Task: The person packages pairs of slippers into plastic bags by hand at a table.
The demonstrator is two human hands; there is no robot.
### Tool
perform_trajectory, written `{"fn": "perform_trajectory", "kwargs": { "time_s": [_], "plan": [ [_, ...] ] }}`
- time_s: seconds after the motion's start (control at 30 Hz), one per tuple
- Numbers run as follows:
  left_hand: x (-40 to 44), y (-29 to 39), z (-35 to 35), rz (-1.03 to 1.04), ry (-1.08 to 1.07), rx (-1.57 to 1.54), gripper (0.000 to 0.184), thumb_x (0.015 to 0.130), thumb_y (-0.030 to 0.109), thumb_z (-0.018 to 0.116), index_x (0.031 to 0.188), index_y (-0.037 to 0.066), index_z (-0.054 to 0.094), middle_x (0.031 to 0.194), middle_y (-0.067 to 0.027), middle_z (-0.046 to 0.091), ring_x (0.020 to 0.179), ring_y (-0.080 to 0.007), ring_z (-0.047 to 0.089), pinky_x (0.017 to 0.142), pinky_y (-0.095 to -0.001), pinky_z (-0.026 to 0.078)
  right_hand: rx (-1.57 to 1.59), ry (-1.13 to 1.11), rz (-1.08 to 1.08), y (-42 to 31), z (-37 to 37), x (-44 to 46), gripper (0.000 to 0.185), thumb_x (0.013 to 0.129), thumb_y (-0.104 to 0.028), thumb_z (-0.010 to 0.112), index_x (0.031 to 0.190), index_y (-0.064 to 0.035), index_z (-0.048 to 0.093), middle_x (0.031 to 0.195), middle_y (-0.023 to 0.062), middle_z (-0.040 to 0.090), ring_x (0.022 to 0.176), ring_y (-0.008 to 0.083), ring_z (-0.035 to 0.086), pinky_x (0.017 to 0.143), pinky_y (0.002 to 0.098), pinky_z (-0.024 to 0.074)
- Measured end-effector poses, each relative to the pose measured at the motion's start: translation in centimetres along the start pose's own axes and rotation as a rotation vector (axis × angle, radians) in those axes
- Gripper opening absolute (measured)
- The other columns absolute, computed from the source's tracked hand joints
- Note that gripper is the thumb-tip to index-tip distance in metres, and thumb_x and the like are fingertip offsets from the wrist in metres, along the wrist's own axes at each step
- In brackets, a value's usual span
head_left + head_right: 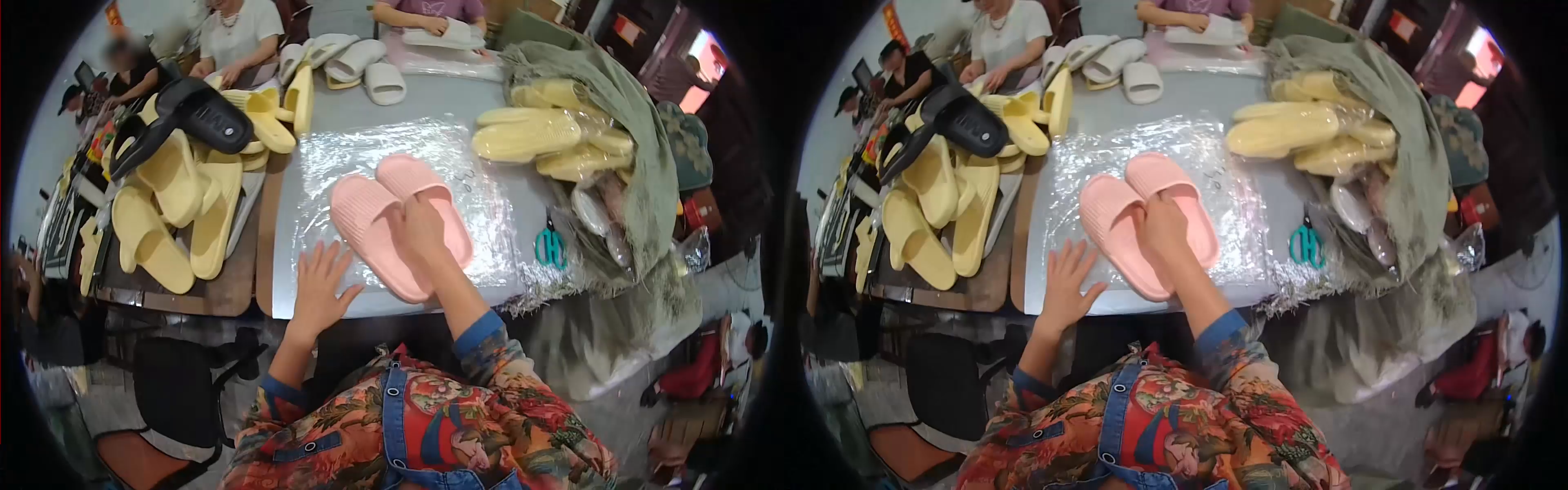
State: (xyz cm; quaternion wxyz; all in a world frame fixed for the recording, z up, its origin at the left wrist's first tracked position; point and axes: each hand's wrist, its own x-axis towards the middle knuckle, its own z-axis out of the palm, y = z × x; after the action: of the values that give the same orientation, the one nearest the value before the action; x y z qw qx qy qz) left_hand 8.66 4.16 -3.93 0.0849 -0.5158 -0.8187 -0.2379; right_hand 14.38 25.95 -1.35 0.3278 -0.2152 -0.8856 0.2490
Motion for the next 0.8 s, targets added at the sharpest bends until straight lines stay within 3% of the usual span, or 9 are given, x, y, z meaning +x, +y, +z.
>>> {"fn": "perform_trajectory", "kwargs": {
  "time_s": [0.13,0.23,0.27,0.37,0.47,0.53,0.67,0.77,0.8],
  "plan": [
    [-0.7,-0.3,0.5,-0.017,0.097,-0.038,0.047,0.080,0.031,0.068,0.119,0.006,0.056,0.131,-0.0166,0.046,0.127,-0.0379,0.037,0.106,-0.0562,0.021,0.084,-0.153,0.017,0.5,-0.4,-0.1,0.027,0.080,-0.021,0.065,0.083,0.0035,0.054,0.085,0.0233,0.054,0.079,0.0404,0.055,0.071,0.0474,0.0431],
    [-0.8,-0.3,0.7,0.008,0.211,-0.064,0.036,0.080,0.019,0.067,0.112,0.004,0.059,0.124,-0.0155,0.052,0.122,-0.0373,0.043,0.104,-0.0541,0.026,0.225,-0.224,0.006,0.2,-2.4,-1.9,0.036,0.078,-0.022,0.068,0.100,0.0033,0.056,0.099,0.0210,0.058,0.093,0.0384,0.055,0.080,0.0432,0.0459],
    [-0.7,-0.5,0.6,0.017,0.237,-0.082,0.034,0.080,0.017,0.066,0.111,0.004,0.059,0.122,-0.0154,0.053,0.122,-0.0372,0.043,0.104,-0.0536,0.027,0.294,-0.027,-0.121,0.7,-2.3,-3.4,0.036,0.080,-0.021,0.067,0.106,0.0018,0.057,0.105,0.0196,0.059,0.097,0.0362,0.056,0.082,0.0412,0.0461],
    [-0.4,0.6,-0.7,0.069,0.304,-0.100,0.025,0.079,0.007,0.064,0.104,0.003,0.062,0.114,-0.0144,0.058,0.115,-0.0365,0.050,0.098,-0.0483,0.034,0.261,0.038,-0.115,1.4,-7.4,-6.6,0.028,0.082,-0.015,0.064,0.105,-0.0011,0.062,0.102,0.0172,0.063,0.095,0.0333,0.060,0.082,0.0394,0.0468],
    [1.3,3.3,-1.5,0.156,0.310,-0.202,0.024,0.075,0.004,0.066,0.099,0.002,0.063,0.110,-0.0124,0.060,0.107,-0.0357,0.055,0.090,-0.0456,0.040,0.291,0.130,0.199,4.0,-11.2,-7.9,0.017,0.084,-0.011,0.062,0.096,-0.0006,0.066,0.088,0.0139,0.067,0.079,0.0236,0.064,0.073,0.0332,0.0486],
    [3.3,5.2,-0.6,0.266,0.238,-0.250,0.028,0.076,0.008,0.067,0.103,0.003,0.062,0.114,-0.0133,0.058,0.112,-0.0362,0.052,0.093,-0.0460,0.038,0.291,0.188,0.338,5.0,-12.9,-7.8,0.015,0.085,-0.011,0.063,0.094,0.0000,0.065,0.084,0.0123,0.067,0.071,0.0156,0.062,0.064,0.0284,0.0473],
    [7.0,10.0,0.8,0.355,0.066,-0.246,0.037,0.078,0.017,0.067,0.112,0.005,0.058,0.122,-0.0151,0.052,0.121,-0.0370,0.043,0.099,-0.0493,0.033,0.198,0.185,0.228,4.5,-13.9,-8.0,0.011,0.084,-0.010,0.063,0.090,-0.0008,0.065,0.080,0.0115,0.066,0.068,0.0189,0.062,0.062,0.0286,0.0475],
    [7.1,9.7,3.7,0.348,-0.109,-0.118,0.045,0.079,0.022,0.066,0.119,0.006,0.055,0.128,-0.0158,0.048,0.126,-0.0380,0.038,0.104,-0.0514,0.027,0.215,0.184,0.163,5.0,-13.6,-9.0,0.013,0.085,-0.010,0.063,0.093,-0.0009,0.066,0.080,0.0069,0.066,0.069,0.0117,0.058,0.062,0.0261,0.0468],
    [6.9,9.5,4.0,0.340,-0.077,-0.175,0.043,0.078,0.024,0.067,0.116,0.007,0.056,0.125,-0.0150,0.050,0.126,-0.0383,0.039,0.104,-0.0540,0.025,0.242,0.131,0.251,4.8,-13.9,-9.3,0.013,0.084,-0.011,0.063,0.092,-0.0009,0.066,0.082,0.0095,0.066,0.070,0.0162,0.061,0.063,0.0286,0.0483]
  ]
}}
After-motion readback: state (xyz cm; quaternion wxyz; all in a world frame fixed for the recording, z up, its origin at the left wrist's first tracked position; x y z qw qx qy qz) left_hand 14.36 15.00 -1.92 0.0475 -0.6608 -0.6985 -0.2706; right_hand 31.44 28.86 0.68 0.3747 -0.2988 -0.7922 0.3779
